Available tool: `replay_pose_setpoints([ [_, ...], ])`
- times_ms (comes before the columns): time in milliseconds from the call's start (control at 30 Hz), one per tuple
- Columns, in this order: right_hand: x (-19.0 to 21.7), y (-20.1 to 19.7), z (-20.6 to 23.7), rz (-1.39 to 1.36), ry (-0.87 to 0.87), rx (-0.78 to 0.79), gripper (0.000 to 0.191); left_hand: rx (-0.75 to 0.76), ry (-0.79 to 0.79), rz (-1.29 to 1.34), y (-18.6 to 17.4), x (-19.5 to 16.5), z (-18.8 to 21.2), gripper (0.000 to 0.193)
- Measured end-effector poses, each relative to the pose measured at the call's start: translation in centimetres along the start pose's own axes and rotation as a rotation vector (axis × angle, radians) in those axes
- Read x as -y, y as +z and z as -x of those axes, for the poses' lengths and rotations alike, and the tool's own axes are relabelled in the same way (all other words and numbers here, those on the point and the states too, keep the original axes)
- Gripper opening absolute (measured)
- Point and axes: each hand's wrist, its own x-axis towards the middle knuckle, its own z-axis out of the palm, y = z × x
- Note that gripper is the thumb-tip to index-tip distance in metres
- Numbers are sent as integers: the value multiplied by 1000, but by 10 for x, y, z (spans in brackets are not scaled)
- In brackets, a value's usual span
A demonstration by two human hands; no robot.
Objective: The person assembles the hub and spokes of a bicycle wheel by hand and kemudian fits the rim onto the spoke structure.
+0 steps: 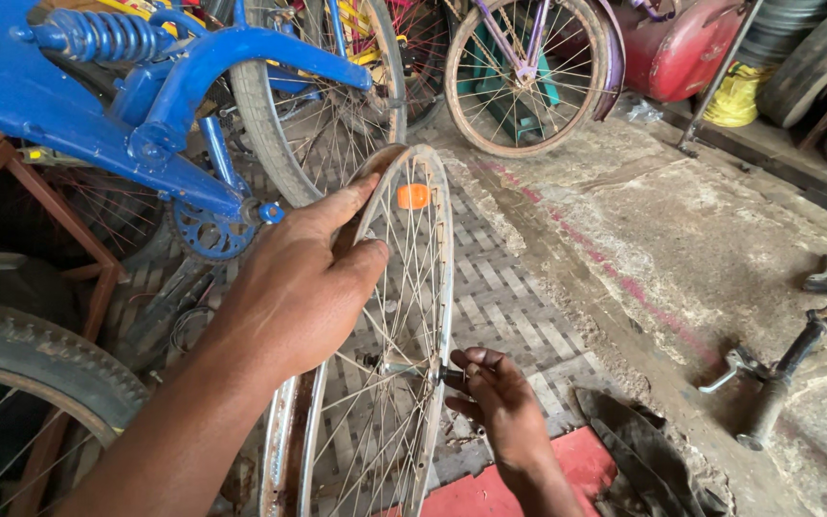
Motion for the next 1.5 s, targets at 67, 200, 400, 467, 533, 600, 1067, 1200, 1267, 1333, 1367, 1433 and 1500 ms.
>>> replay_pose_setpoints([
  [67, 4, -1, 2, 90, -13, 23, 27, 44, -73, -5, 0, 0, 0, 65],
  [200, 4, -3, 2, 53, 59, -7, 30, 66, -106, -21, 1, 2, -2, 65],
  [400, -16, -9, 2, -198, 130, -19, 33, 19, 30, 17, 3, 6, -2, 62],
  [467, -22, -13, -1, -113, 28, -22, 31, 51, -44, 12, 2, 6, -2, 63],
  [533, -26, -16, -5, -14, -60, -34, 29, 60, -56, 20, 2, 5, -2, 64],
  [600, -28, -18, -9, 100, -133, -55, 28, 43, -9, 41, 3, 4, -2, 64],
  [1067, 11, -11, -4, 775, -82, -94, 30, 116, -136, 50, 2, -5, 1, 65],
  [1200, 11, -9, -5, 777, -92, -135, 25, 101, -100, 6, 2, -5, 1, 64],
  [1267, 5, -13, -7, 514, -129, -60, 21, 67, -18, 5, 6, 3, -1, 63],
  [1333, -3, -18, -9, 341, -153, -8, 20, 93, -130, 220, 11, 18, -12, 59],
  [1367, -7, -21, -10, 301, -158, 7, 20, 104, -235, 372, 13, 30, -19, 60],
  [1433, -13, -26, -12, 272, -157, 29, 20, 152, -191, 360, 16, 64, -31, 64],
  [1500, -19, -26, -15, 284, -148, 33, 19, 249, 54, 67, 25, 106, -44, 68],
])
